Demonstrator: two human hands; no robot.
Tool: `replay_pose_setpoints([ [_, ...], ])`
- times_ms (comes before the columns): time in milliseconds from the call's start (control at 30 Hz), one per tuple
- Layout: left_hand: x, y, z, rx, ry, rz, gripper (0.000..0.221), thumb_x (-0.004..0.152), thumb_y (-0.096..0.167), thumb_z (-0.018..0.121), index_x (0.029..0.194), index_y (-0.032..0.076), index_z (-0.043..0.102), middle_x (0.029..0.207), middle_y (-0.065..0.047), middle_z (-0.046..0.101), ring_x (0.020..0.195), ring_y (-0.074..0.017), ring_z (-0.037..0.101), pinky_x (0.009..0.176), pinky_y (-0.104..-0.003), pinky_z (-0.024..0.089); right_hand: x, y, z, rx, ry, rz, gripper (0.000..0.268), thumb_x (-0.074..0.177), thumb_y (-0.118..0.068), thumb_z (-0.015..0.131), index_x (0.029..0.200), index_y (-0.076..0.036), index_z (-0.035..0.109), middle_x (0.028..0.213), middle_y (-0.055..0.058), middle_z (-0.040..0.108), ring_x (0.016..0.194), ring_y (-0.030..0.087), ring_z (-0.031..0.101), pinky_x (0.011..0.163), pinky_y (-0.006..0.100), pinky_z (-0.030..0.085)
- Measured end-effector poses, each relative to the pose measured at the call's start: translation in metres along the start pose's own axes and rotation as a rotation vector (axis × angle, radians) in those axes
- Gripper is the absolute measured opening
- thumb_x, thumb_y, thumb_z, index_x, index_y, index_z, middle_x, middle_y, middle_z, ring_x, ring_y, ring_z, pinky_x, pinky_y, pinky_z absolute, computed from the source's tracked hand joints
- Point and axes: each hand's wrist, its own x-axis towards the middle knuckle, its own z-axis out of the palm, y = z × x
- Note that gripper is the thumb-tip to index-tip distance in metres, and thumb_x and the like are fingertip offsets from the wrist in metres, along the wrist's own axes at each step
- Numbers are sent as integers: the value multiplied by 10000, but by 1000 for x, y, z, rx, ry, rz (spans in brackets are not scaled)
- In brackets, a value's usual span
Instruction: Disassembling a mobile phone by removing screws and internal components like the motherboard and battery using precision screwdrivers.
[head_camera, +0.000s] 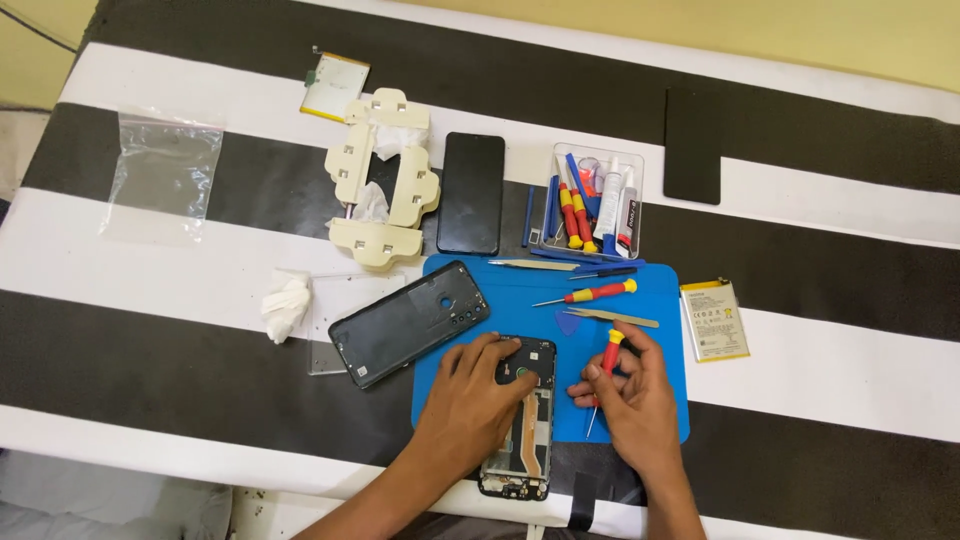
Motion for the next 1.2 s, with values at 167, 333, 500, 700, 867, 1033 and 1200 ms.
replay_pose_setpoints([
  [167,2,2,-8,40,21,49,268,878,122,747,1128,196,685,1411,-162,579,1352,-403,504,955,-585,448,3,8,-5,54,-6,-33,641,922,-27,645,1503,-116,387,937,202,686,734,334,790,647,396,684],
  [333,0,1,-5,35,35,100,283,897,91,722,1161,173,665,1431,-95,595,1377,-356,514,984,-558,440,7,12,-10,158,-5,-84,627,934,-27,621,1507,-93,374,949,227,679,754,341,759,652,423,673],
  [500,0,1,-3,-4,-25,58,306,909,73,694,1194,165,637,1444,-107,578,1409,-352,475,1041,-574,409,5,11,-9,138,-9,-105,626,936,-23,622,1506,-94,372,928,224,677,735,314,754,661,401,676],
  [700,1,0,-4,25,-1,112,452,873,80,750,1296,201,646,1420,-88,586,1376,-354,501,1012,-554,425,6,14,-9,131,-22,-133,623,941,-34,617,1507,-91,362,927,217,675,718,307,750,646,393,678],
  [867,0,-1,-1,5,7,115,401,897,70,727,1273,191,661,1388,-79,606,1369,-339,511,1014,-562,424,5,13,-9,133,-10,-115,621,937,-42,626,1501,-91,370,928,212,673,709,307,750,641,397,677],
  [1033,-2,-5,3,6,-29,113,450,865,35,702,1283,197,659,1426,-66,596,1394,-336,489,1028,-584,400,5,15,-11,158,-21,-146,607,941,-41,625,1492,-95,378,934,201,662,722,298,750,632,382,670],
  [1200,2,-4,-7,79,-34,142,518,786,48,778,1255,239,670,1386,-46,608,1379,-336,498,993,-591,433,4,12,-12,161,-29,-142,633,934,-33,625,1507,-95,362,946,208,654,753,313,750,660,397,674],
])
